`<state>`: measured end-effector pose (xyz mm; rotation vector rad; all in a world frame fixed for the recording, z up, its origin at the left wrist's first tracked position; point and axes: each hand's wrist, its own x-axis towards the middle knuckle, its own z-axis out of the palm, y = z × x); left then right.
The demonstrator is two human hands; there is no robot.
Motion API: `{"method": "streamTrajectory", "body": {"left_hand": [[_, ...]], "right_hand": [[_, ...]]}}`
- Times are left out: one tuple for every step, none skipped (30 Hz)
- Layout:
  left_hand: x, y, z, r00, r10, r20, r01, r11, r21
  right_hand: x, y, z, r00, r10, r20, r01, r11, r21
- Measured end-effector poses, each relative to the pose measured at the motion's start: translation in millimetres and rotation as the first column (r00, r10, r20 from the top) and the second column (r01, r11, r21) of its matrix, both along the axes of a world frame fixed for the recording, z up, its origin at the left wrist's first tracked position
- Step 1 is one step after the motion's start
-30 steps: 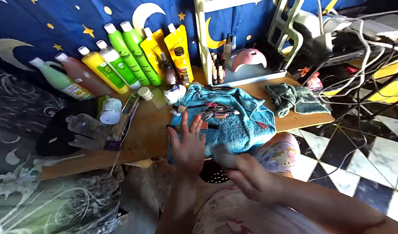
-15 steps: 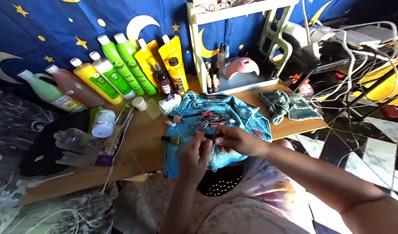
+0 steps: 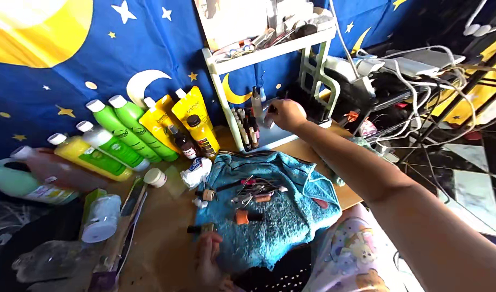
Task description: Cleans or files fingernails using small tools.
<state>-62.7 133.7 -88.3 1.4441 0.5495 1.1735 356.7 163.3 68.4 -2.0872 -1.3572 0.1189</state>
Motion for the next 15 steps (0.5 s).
{"method": "streamTrajectory", "body": {"left_hand": [[-2,2,0,0.999,-0.014,0.03,0.014,1.0,-0.012],[-4,3,0,0.999,-0.02,0.035,0.021,1.0,-0.02],[-5,2,1,1.0,-0.011,0.024,0.012,1.0,-0.024],[-5,1,4,1.0,-0.002,-0.002,0.002,1.0,-0.015],[-5,0,6,1.0,0.007,-0.029,-0.007,1.0,-0.003],[-5,-1,7,0.998,0.013,-0.058,-0.012,1.0,0.015],[-6,-2,8,0.997,0.018,-0.081,-0.015,0.999,0.031],[-8,-2,7,0.994,0.017,-0.105,-0.011,0.999,0.051],[-9,-2,7,0.992,0.02,-0.126,-0.012,0.998,0.064],[-10,-2,7,0.991,0.019,-0.135,-0.01,0.997,0.071],[-11,-2,8,0.991,0.014,-0.131,-0.006,0.998,0.064],[-11,-2,8,0.992,0.011,-0.128,-0.003,0.998,0.057],[-12,-1,7,0.993,0.005,-0.115,0.0,0.999,0.046],[-12,-1,6,0.994,0.0,-0.107,0.004,0.999,0.037],[-12,0,6,0.994,-0.008,-0.105,0.012,0.999,0.034]], "right_hand": [[10,16,-6,1.0,-0.018,0.01,0.018,1.0,0.007],[16,29,-11,0.999,-0.033,0.003,0.033,0.999,0.001],[19,40,-13,0.999,-0.05,-0.01,0.049,0.999,-0.022],[21,50,-14,0.997,-0.066,-0.026,0.065,0.997,-0.048],[22,59,-16,0.996,-0.079,-0.039,0.076,0.995,-0.072],[23,67,-17,0.995,-0.093,-0.045,0.088,0.991,-0.098],[23,75,-19,0.993,-0.106,-0.047,0.099,0.987,-0.129],[23,82,-20,0.993,-0.114,-0.044,0.106,0.982,-0.159],[22,88,-20,0.993,-0.115,-0.037,0.106,0.976,-0.189],[21,92,-20,0.993,-0.114,-0.032,0.105,0.972,-0.209],[20,96,-19,0.993,-0.111,-0.03,0.101,0.97,-0.22],[19,99,-18,0.994,-0.106,-0.027,0.097,0.97,-0.224],[19,103,-18,0.994,-0.106,-0.021,0.099,0.969,-0.226],[20,108,-18,0.994,-0.111,-0.018,0.104,0.967,-0.231],[20,112,-19,0.993,-0.115,-0.018,0.107,0.966,-0.236]]}}
